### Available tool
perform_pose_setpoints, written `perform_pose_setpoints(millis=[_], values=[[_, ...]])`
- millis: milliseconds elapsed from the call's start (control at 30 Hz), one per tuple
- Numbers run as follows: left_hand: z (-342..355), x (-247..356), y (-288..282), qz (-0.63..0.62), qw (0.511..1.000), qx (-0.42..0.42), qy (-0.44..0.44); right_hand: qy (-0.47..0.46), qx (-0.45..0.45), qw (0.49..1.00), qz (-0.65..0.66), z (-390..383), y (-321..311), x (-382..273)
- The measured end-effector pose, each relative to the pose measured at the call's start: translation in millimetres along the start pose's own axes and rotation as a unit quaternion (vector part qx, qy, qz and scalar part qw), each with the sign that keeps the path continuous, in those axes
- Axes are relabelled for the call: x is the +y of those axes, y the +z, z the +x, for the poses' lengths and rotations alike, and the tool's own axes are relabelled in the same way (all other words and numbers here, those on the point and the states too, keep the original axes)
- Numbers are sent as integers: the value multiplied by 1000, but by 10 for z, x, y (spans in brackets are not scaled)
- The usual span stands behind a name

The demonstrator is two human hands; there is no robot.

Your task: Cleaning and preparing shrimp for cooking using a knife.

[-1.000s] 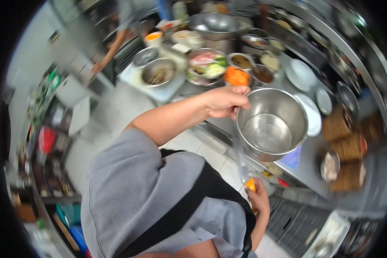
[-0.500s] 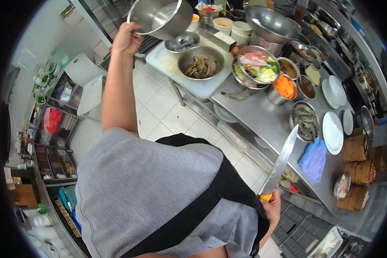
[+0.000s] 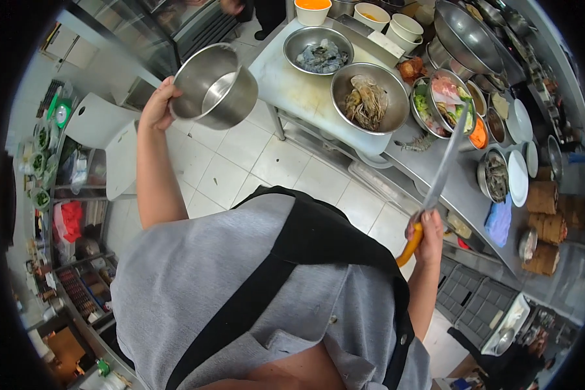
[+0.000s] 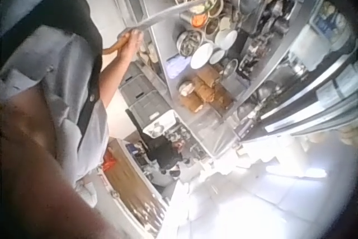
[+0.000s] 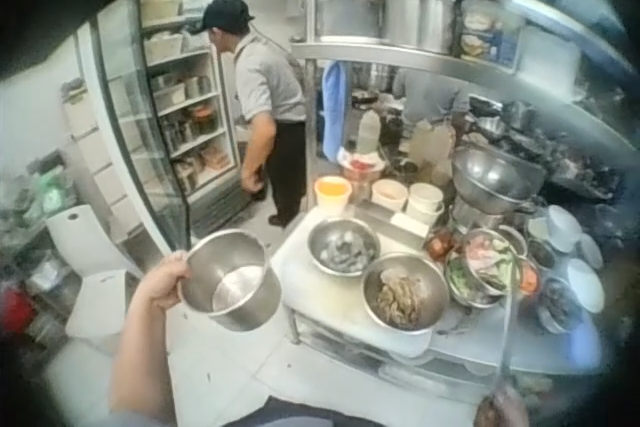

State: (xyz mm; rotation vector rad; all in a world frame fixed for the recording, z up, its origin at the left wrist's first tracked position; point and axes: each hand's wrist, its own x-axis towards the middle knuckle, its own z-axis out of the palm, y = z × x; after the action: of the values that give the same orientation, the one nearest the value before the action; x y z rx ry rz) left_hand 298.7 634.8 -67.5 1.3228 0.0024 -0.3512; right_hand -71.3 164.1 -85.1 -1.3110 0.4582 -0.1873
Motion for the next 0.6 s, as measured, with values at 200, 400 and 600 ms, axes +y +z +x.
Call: perform_pose_setpoints(millis=[200,400,600], values=[[209,-360,557,-1,996,84,22,-24,-34,999,21,135,367,-31],[362,-589,810,-23,999,30,-38,20,-11,1000,21,-39,302,-19],[375,-717,424,11,986,157,-61,35,96,995,11,-293,-68,60]])
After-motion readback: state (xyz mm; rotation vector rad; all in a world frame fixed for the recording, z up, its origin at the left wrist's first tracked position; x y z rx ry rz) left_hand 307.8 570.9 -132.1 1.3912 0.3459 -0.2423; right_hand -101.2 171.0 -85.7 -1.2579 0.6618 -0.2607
